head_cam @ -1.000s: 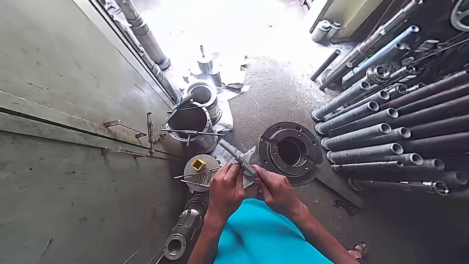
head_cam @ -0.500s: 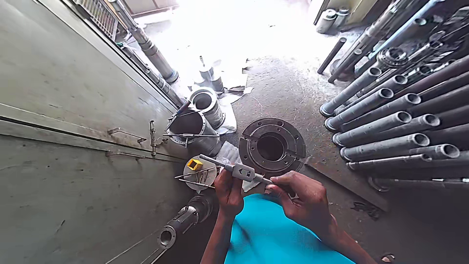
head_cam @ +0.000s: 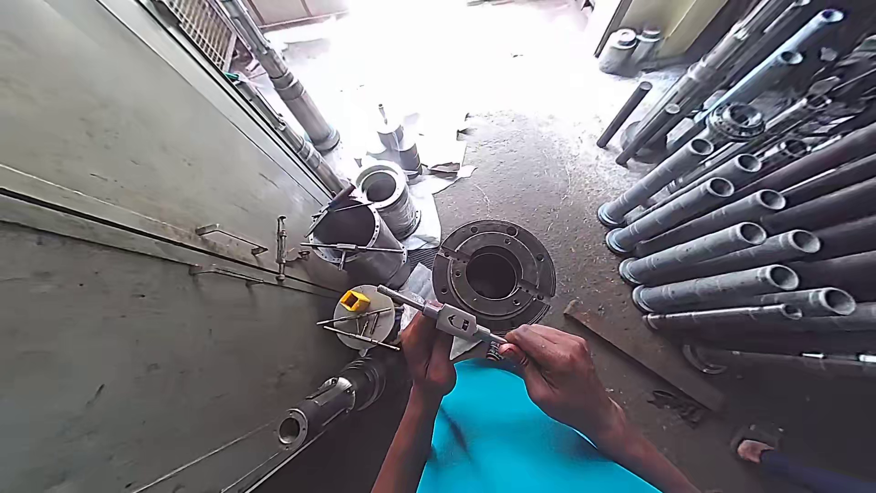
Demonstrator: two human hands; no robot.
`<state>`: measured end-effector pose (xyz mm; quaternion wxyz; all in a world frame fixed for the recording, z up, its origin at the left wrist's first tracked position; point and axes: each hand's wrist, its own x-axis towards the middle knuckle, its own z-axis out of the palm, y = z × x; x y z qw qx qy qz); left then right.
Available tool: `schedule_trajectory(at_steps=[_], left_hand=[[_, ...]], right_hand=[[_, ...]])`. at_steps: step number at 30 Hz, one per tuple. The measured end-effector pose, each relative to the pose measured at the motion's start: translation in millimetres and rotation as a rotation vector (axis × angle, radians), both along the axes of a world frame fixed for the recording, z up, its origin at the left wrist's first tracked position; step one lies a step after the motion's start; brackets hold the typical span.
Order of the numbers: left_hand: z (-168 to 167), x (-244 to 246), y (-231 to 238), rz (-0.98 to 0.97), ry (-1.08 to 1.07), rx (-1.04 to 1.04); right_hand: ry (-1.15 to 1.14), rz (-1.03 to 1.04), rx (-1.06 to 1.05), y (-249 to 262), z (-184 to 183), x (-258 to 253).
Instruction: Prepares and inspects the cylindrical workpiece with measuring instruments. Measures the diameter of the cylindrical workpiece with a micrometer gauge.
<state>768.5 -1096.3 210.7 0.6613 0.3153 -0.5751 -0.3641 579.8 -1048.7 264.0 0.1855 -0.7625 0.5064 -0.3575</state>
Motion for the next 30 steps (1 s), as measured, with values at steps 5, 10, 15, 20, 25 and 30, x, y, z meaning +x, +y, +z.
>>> schedule_trajectory(at_steps=[5,10,15,20,25,30], left_hand=[[-9.7,9.8,-2.4,-0.054,0.130,-0.031],[-4.4,19.1,-12.9,0.079,-0.022,-0.001],[-7.5,14.2,-10.0,0.243,-0.054,0.139],[-22.1,24.6,-7.5,0.190,0.090,0.090],[-19.5,44.5,-14.8,0.117,-0.038,0.115],[-22.5,46.2,-5.7,-0.139,-0.467,0.295]], right_hand=[[-0.662,0.213,0.572,-3.6,-8.1,6.4],[-0.603,0.120,0.472,3.0,-25.4,28.2],[0.019,-0.086,0.035,8.2,-37.7,39.6],[-0.570,0.032,0.549,7.5,-34.4,47.3],[-0.557,0.111,0.585,-0.1,-43.4,56.3],[-0.272,-0.006,0.583,-17.9,-54.3,65.1]])
